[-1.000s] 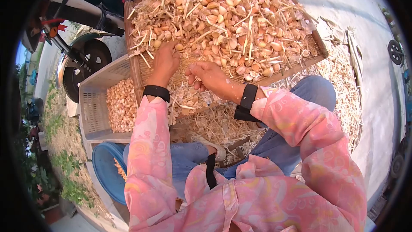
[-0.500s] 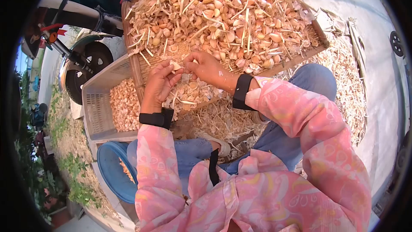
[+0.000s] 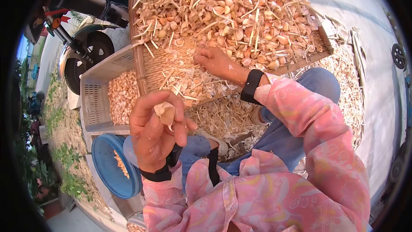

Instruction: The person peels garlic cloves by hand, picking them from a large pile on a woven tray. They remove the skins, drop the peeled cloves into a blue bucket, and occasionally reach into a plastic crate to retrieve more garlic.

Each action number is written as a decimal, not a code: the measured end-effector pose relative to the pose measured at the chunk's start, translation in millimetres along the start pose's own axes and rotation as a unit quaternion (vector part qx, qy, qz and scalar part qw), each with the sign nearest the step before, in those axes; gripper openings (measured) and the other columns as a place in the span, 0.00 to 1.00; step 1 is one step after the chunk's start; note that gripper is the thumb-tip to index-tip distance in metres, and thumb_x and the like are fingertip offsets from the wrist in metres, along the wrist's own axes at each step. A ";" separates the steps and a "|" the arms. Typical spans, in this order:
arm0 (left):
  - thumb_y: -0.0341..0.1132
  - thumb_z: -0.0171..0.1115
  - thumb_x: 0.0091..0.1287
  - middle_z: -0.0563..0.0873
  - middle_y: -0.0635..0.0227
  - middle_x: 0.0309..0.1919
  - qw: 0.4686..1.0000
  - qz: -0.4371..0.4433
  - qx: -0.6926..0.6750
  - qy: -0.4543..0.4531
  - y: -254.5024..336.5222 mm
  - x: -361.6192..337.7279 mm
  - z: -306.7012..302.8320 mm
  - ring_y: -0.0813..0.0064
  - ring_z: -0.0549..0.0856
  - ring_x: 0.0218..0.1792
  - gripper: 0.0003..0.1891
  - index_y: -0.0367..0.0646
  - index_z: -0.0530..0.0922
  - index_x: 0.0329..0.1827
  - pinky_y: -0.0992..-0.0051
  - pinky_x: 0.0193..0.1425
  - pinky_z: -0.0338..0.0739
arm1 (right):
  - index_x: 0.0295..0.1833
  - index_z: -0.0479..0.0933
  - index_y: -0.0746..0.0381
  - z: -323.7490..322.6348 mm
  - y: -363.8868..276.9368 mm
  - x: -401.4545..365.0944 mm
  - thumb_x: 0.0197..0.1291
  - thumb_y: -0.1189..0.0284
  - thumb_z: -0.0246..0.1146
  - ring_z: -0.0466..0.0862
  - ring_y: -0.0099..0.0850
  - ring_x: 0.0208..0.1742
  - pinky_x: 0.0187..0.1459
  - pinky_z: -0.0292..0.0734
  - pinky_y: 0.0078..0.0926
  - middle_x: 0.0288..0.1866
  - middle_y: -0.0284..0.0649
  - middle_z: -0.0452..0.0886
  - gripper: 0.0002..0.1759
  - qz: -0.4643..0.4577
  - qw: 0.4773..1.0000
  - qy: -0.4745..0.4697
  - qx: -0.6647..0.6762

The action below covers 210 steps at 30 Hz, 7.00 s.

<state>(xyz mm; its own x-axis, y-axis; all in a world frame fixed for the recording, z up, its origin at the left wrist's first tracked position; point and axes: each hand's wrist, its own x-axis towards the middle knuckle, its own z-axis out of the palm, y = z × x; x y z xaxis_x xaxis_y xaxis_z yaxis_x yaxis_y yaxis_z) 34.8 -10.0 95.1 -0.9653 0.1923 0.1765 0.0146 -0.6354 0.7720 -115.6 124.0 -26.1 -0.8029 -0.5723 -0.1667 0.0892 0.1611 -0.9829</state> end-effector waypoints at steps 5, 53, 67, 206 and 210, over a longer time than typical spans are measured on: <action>0.26 0.53 0.63 0.78 0.54 0.34 0.950 0.198 -0.025 -0.240 39.9 -8.4 67.3 0.69 0.80 0.28 0.14 0.26 0.74 0.49 0.76 0.34 0.73 | 0.31 0.75 0.64 32.3 21.6 0.4 0.62 0.65 0.54 0.73 0.17 0.23 0.25 0.67 0.17 0.22 0.31 0.75 0.14 0.066 0.985 -0.159 -0.018; 0.24 0.60 0.47 0.79 0.52 0.34 0.609 -0.002 0.783 0.125 -88.7 134.8 -179.9 0.52 0.79 0.39 0.12 0.35 0.81 0.36 0.63 0.45 0.73 | 0.40 0.72 0.66 -15.5 -2.7 2.9 0.55 0.76 0.56 0.79 0.42 0.37 0.39 0.73 0.34 0.35 0.47 0.78 0.07 -0.180 0.964 0.053 -0.191; 0.24 0.52 0.66 0.78 0.55 0.43 0.974 -0.093 -0.057 0.200 -40.9 55.0 -118.2 0.61 0.81 0.49 0.17 0.28 0.67 0.57 0.73 0.53 0.80 | 0.49 0.73 0.66 6.4 -21.7 -6.9 0.58 0.70 0.59 0.80 0.33 0.34 0.36 0.74 0.29 0.33 0.43 0.79 0.15 -0.163 0.981 0.011 -0.102; 0.20 0.58 0.56 0.77 0.57 0.37 0.732 0.194 0.651 0.060 -70.0 93.8 -107.8 0.61 0.79 0.36 0.17 0.37 0.74 0.50 0.71 0.38 0.75 | 0.27 0.76 0.66 16.5 4.9 -27.0 0.53 0.66 0.56 0.82 0.47 0.29 0.32 0.76 0.42 0.23 0.50 0.79 0.13 -0.160 0.857 -0.127 -0.473; 0.21 0.62 0.55 0.77 0.59 0.40 0.700 0.242 0.668 0.067 -37.2 63.8 -89.1 0.65 0.79 0.37 0.19 0.37 0.74 0.52 0.72 0.39 0.75 | 0.30 0.76 0.65 21.6 4.1 -21.0 0.55 0.66 0.55 0.82 0.47 0.32 0.34 0.76 0.42 0.25 0.50 0.79 0.13 -0.147 0.867 -0.125 -0.459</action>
<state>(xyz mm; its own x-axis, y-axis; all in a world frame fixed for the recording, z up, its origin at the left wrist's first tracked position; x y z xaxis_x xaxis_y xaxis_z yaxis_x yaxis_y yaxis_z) -50.5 -40.7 23.3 -0.7774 0.0676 0.6254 0.4932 0.6826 0.5393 -85.7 119.3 -28.3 -0.5487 -0.8349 -0.0433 -0.6970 0.4855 -0.5277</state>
